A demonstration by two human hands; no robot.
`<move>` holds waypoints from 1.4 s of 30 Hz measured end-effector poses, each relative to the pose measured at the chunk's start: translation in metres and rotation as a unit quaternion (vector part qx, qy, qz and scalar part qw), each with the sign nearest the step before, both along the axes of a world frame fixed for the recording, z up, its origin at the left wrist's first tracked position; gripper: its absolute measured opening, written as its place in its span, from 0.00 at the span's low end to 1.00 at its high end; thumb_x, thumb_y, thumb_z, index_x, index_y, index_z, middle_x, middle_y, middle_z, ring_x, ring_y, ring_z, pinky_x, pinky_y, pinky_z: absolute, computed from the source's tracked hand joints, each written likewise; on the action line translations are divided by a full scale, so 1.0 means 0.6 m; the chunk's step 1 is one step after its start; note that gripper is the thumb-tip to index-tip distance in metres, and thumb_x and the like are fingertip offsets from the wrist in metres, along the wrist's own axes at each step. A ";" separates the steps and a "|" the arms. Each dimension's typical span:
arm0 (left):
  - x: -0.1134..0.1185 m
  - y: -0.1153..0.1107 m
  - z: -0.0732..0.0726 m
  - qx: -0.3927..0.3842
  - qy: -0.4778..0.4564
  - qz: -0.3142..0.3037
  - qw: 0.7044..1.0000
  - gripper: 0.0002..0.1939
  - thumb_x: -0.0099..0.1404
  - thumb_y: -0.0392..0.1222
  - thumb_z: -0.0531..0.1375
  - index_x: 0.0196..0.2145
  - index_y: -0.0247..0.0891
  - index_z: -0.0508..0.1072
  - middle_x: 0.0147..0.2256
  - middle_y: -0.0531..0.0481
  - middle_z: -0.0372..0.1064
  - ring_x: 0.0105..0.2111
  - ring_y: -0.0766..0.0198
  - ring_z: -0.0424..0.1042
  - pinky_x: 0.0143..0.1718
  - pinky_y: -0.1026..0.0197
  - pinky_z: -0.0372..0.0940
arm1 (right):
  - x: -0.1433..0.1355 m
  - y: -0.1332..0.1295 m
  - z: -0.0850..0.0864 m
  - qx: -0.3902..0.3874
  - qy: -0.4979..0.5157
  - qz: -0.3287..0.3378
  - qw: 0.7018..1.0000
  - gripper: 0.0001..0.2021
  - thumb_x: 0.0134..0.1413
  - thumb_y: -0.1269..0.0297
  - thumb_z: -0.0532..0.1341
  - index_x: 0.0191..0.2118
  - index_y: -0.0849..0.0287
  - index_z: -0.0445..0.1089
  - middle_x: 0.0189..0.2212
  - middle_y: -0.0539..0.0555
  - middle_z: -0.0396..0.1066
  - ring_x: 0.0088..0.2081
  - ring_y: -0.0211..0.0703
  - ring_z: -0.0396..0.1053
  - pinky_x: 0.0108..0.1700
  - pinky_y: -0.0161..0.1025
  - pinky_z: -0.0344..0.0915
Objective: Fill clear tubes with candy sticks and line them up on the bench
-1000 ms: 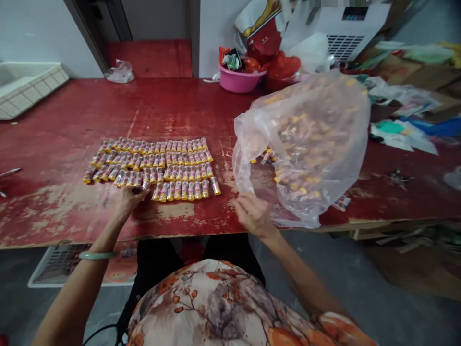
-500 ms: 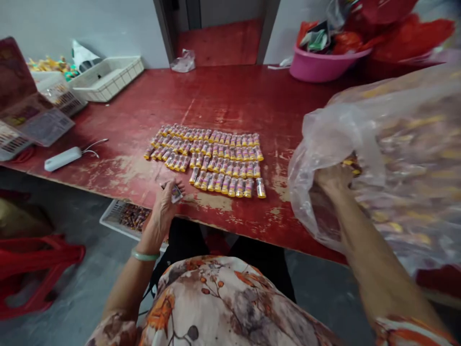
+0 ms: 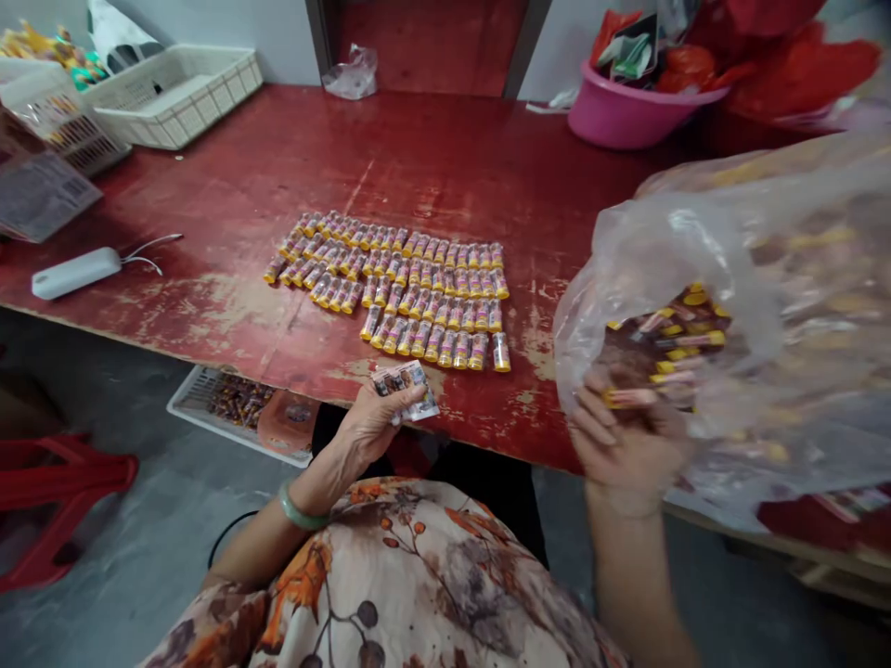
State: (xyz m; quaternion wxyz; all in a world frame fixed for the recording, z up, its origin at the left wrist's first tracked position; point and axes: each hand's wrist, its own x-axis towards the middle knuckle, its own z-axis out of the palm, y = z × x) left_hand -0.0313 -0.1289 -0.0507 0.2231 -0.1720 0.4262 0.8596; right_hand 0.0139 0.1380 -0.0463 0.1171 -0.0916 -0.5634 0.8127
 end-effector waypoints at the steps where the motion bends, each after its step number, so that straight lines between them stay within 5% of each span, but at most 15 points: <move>1: 0.002 0.003 -0.002 0.000 -0.002 -0.003 1.000 0.19 0.39 0.34 0.74 0.30 0.32 0.74 0.27 0.50 0.73 0.25 0.65 0.72 0.33 0.61 0.69 | -0.003 -0.027 -0.001 -0.013 0.010 0.034 0.999 0.10 0.56 0.58 0.51 0.33 0.55 0.66 0.25 0.51 0.52 0.19 0.36 0.41 0.17 0.35 0.31; 5: 0.013 0.007 -0.005 0.011 -0.003 -0.014 1.000 0.19 0.40 0.35 0.74 0.31 0.32 0.74 0.28 0.50 0.72 0.26 0.66 0.71 0.33 0.62 0.68 | -0.009 -0.123 -0.018 -0.029 -0.047 0.130 0.990 0.12 0.52 0.58 0.60 0.24 0.58 0.62 0.19 0.46 0.53 0.16 0.31 0.43 0.14 0.30 0.40; 9: 0.026 0.003 -0.008 0.002 0.009 -0.012 1.000 0.17 0.42 0.38 0.74 0.27 0.32 0.72 0.25 0.52 0.69 0.23 0.69 0.67 0.29 0.64 0.65 | 0.003 -0.181 -0.032 0.037 -0.151 0.162 0.974 0.15 0.43 0.55 0.69 0.31 0.60 0.69 0.17 0.44 0.59 0.16 0.29 0.50 0.17 0.30 0.48; 21: 0.033 0.013 -0.033 -0.071 0.014 0.013 0.997 0.20 0.35 0.41 0.76 0.23 0.31 0.73 0.22 0.52 0.68 0.22 0.69 0.66 0.26 0.65 0.62 | 0.001 -0.204 -0.034 0.270 -0.042 0.121 0.954 0.08 0.43 0.61 0.65 0.23 0.60 0.71 0.21 0.49 0.65 0.22 0.34 0.59 0.23 0.32 0.56; 37: 0.028 0.000 -0.027 -0.033 -0.021 0.002 0.999 0.21 0.38 0.38 0.75 0.30 0.31 0.75 0.28 0.49 0.72 0.26 0.66 0.71 0.31 0.63 0.69 | 0.007 -0.198 -0.047 0.111 -0.177 0.113 0.971 0.15 0.40 0.54 0.69 0.23 0.61 0.72 0.15 0.46 0.60 0.15 0.29 0.51 0.16 0.29 0.47; 42: 0.029 -0.001 -0.029 -0.036 -0.016 0.050 0.998 0.22 0.36 0.36 0.75 0.31 0.31 0.75 0.28 0.50 0.74 0.27 0.65 0.72 0.33 0.62 0.69 | 0.012 -0.169 -0.043 -0.009 -0.185 0.139 0.973 0.20 0.44 0.47 0.68 0.29 0.62 0.73 0.21 0.50 0.66 0.16 0.30 0.55 0.14 0.28 0.49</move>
